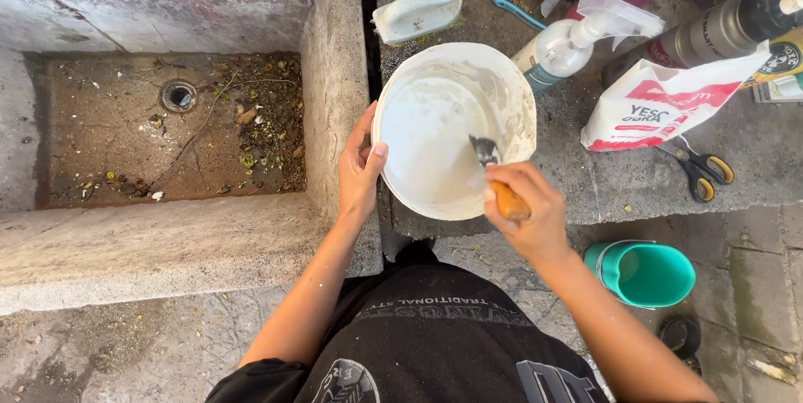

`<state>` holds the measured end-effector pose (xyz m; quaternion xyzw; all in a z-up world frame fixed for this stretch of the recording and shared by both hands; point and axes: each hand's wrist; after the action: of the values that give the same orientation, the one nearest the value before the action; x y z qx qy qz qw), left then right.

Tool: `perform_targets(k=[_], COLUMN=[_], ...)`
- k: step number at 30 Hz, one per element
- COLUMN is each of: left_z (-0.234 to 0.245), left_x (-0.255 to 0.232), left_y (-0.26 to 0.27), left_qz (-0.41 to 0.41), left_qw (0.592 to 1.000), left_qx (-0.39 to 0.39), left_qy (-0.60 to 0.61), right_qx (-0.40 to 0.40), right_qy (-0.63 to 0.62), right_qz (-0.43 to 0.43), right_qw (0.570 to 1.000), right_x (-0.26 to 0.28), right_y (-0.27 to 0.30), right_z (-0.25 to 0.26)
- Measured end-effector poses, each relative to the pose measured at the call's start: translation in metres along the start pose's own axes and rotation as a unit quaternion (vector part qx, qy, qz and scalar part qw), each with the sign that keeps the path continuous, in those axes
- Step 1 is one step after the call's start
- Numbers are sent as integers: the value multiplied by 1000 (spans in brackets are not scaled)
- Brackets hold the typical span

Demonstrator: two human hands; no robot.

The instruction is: Mixing plaster powder with water in a bucket using a putty knife.

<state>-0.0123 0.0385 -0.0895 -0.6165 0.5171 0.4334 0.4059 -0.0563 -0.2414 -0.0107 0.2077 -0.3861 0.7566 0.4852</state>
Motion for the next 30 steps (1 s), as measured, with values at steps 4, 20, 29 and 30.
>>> perform_targets(k=[4,20,29,30], left_z=[1,7,5,6], left_x=[1,3,-2,0], left_y=[1,0,-2,0], left_qz=[1,10,14,19], left_qw=[1000,1000,1000,1000], left_qx=[1,14,12,13], left_qy=[10,6,-14,-16], right_qx=[-27,-1,64,71], right_qy=[39,-30,2,-10], right_qz=[-17,95,85,68], right_qw=[999,995,994,995], right_x=[45,-4,-8,13], right_y=[-2,-82,9,13], right_z=[3,-3,-22,-16])
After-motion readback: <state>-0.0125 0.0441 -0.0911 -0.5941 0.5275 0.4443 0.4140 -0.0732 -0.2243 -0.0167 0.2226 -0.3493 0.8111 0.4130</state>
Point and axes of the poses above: each hand's wrist, its own y-axis away from the middle knuckle, its own z-axis out of the back of the hand, x = y × z, and after that the axes turned 1 degree about z, right-handed
